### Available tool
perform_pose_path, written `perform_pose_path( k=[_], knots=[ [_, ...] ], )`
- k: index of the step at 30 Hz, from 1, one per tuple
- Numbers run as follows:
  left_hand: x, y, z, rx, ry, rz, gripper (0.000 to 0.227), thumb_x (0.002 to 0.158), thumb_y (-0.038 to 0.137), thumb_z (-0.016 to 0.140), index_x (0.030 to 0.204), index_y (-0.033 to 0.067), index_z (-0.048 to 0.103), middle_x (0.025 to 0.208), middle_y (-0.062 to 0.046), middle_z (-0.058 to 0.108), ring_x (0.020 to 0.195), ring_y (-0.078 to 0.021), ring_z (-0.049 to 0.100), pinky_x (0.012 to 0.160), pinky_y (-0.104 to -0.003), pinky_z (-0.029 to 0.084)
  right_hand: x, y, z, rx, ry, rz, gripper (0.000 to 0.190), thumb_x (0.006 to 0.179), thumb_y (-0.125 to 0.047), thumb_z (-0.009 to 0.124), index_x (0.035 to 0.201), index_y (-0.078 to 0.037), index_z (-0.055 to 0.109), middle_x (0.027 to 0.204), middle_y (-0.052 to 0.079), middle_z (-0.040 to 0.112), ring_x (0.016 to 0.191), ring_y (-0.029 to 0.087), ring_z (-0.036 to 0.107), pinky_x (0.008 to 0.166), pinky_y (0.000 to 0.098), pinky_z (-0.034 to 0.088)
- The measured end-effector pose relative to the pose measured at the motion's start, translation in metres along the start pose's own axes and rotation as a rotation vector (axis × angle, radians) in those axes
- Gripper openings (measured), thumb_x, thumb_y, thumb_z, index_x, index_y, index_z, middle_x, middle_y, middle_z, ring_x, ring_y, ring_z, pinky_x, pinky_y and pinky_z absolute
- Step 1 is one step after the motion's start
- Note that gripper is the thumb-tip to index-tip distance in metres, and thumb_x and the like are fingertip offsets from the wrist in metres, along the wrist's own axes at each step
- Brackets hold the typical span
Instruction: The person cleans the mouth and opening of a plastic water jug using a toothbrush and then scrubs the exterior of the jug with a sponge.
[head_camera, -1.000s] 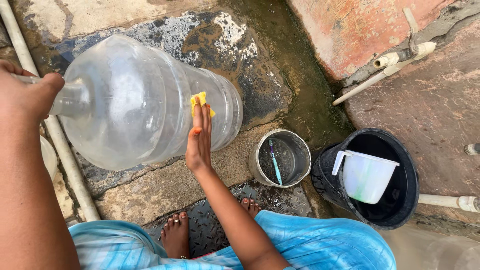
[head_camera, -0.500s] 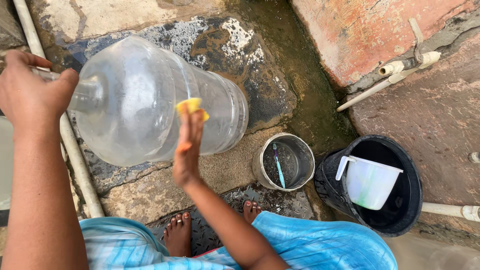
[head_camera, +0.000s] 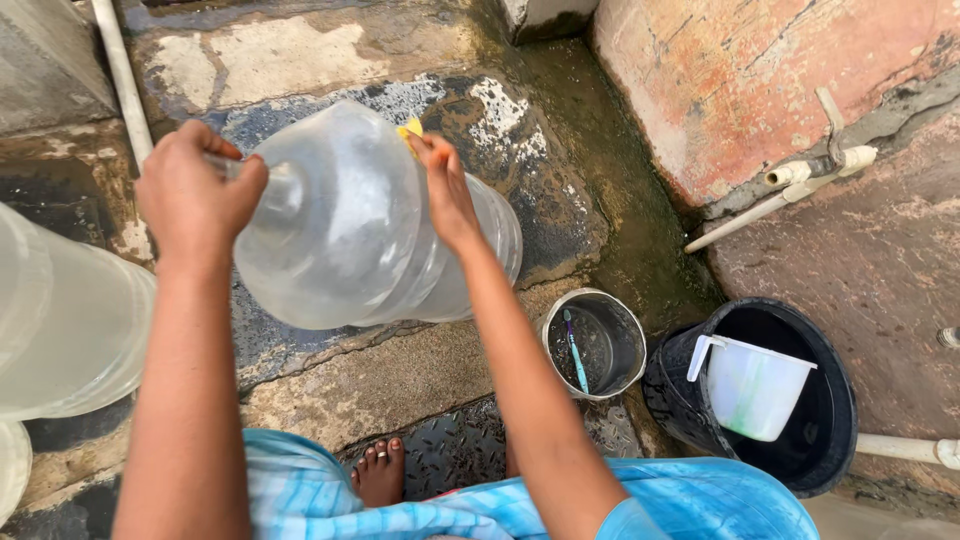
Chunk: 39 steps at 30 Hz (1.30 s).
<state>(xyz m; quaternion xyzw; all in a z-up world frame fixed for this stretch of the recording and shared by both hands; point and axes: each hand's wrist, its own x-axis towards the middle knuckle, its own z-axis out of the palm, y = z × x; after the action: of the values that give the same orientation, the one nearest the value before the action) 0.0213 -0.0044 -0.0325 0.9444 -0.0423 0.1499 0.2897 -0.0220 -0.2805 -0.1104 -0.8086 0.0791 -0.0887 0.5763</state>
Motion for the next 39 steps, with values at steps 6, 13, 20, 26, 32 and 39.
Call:
perform_pose_path(
  k=[6, 13, 20, 26, 32, 39],
  knots=[
    [0.006, -0.002, 0.011, 0.097, 0.119, -0.014, 0.026, 0.080, 0.028, 0.080, 0.088, 0.0071, 0.067, 0.092, -0.017, 0.069, 0.086, -0.0369, 0.066, 0.075, -0.048, 0.052, -0.176, -0.024, 0.112, -0.108, 0.369, -0.333, 0.088, 0.105, -0.070, -0.002, 0.163, -0.004, 0.007, 0.172, 0.022, 0.012, 0.161, 0.042, 0.010, 0.134, 0.0562, 0.009],
    [0.000, 0.016, 0.002, -0.002, 0.040, 0.029, 0.028, 0.076, 0.028, 0.079, 0.087, 0.0064, 0.066, 0.097, -0.017, 0.069, 0.088, -0.0388, 0.066, 0.078, -0.049, 0.052, -0.077, -0.038, 0.042, -0.030, 0.254, -0.136, 0.094, 0.098, -0.073, -0.002, 0.161, -0.007, 0.021, 0.169, 0.021, 0.019, 0.157, 0.039, 0.016, 0.128, 0.0543, 0.014],
    [-0.004, 0.035, 0.005, 0.013, 0.036, -0.084, 0.026, 0.083, 0.027, 0.076, 0.092, 0.0052, 0.065, 0.100, -0.018, 0.067, 0.086, -0.0397, 0.067, 0.076, -0.050, 0.052, -0.076, -0.053, 0.036, -0.340, 0.248, -0.211, 0.086, 0.100, -0.070, 0.000, 0.159, -0.017, 0.034, 0.170, 0.016, 0.021, 0.158, 0.038, 0.018, 0.129, 0.0591, 0.016],
    [-0.002, 0.046, 0.005, 0.021, 0.010, -0.048, 0.028, 0.081, 0.027, 0.077, 0.093, 0.0052, 0.065, 0.099, -0.018, 0.067, 0.087, -0.0386, 0.067, 0.078, -0.049, 0.053, -0.221, 0.006, 0.119, -0.441, 0.158, -0.424, 0.095, 0.101, -0.077, 0.009, 0.164, -0.006, 0.005, 0.169, 0.028, -0.010, 0.159, 0.046, -0.007, 0.127, 0.0631, 0.003],
    [-0.004, 0.040, 0.000, 0.014, -0.049, -0.052, 0.027, 0.080, 0.026, 0.078, 0.091, 0.0063, 0.064, 0.100, -0.016, 0.067, 0.089, -0.0336, 0.068, 0.081, -0.047, 0.053, -0.123, 0.016, 0.063, -0.226, 0.402, -0.241, 0.099, 0.097, -0.080, -0.006, 0.164, -0.007, -0.001, 0.175, 0.021, 0.002, 0.162, 0.039, -0.006, 0.132, 0.0593, -0.006],
    [-0.003, 0.019, 0.004, 0.048, 0.047, -0.059, 0.028, 0.080, 0.026, 0.080, 0.092, 0.0058, 0.064, 0.098, -0.017, 0.068, 0.088, -0.0355, 0.067, 0.080, -0.047, 0.052, -0.190, 0.050, 0.094, -0.329, 0.351, -0.352, 0.095, 0.097, -0.082, 0.007, 0.165, -0.016, 0.000, 0.172, 0.022, -0.011, 0.162, 0.038, -0.001, 0.130, 0.0624, 0.008]
  ],
)
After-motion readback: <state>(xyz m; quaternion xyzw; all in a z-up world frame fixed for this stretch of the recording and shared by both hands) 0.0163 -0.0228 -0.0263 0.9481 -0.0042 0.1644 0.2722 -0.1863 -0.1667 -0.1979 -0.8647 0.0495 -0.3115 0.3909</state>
